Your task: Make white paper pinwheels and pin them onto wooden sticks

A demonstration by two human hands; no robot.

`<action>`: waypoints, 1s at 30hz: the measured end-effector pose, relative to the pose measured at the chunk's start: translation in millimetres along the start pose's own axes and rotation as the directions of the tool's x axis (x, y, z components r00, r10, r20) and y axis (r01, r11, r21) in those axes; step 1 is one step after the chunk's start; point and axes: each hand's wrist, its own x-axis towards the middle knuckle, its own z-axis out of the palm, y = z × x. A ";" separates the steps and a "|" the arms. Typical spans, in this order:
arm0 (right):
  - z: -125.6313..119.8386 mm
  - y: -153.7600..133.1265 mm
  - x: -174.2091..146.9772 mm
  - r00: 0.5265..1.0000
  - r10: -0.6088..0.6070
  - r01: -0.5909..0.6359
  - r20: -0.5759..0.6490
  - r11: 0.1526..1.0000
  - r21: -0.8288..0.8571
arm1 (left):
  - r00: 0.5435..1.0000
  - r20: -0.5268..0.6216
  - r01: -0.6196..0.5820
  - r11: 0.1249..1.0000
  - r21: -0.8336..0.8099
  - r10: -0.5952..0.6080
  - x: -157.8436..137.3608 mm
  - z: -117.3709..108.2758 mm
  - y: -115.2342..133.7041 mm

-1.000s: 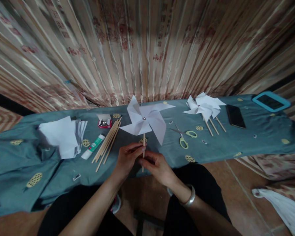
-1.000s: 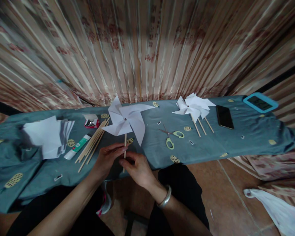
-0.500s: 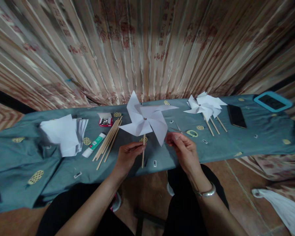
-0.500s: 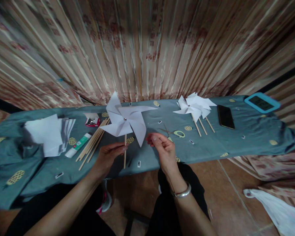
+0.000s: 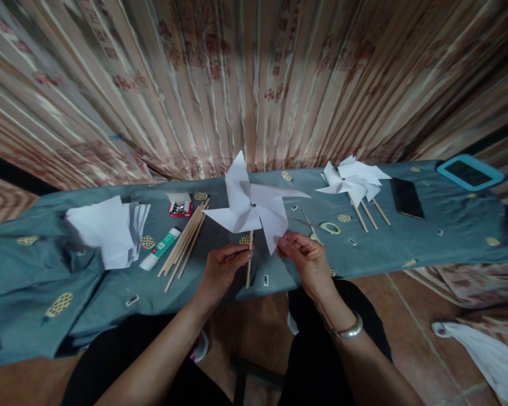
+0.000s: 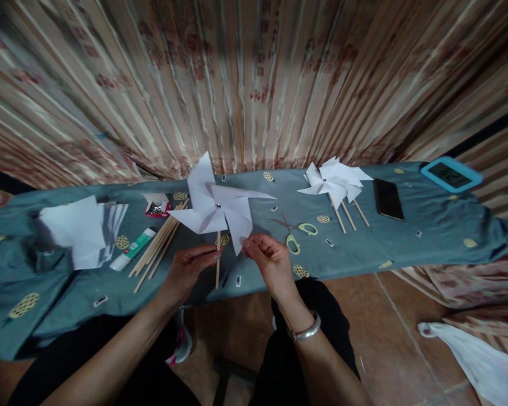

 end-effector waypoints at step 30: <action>-10.9 -9.3 -15.4 0.954 -0.296 0.243 -0.053 0.861 -0.446 | 0.998 0.057 -0.001 0.999 0.050 -0.001 -4.1 1.7 5.0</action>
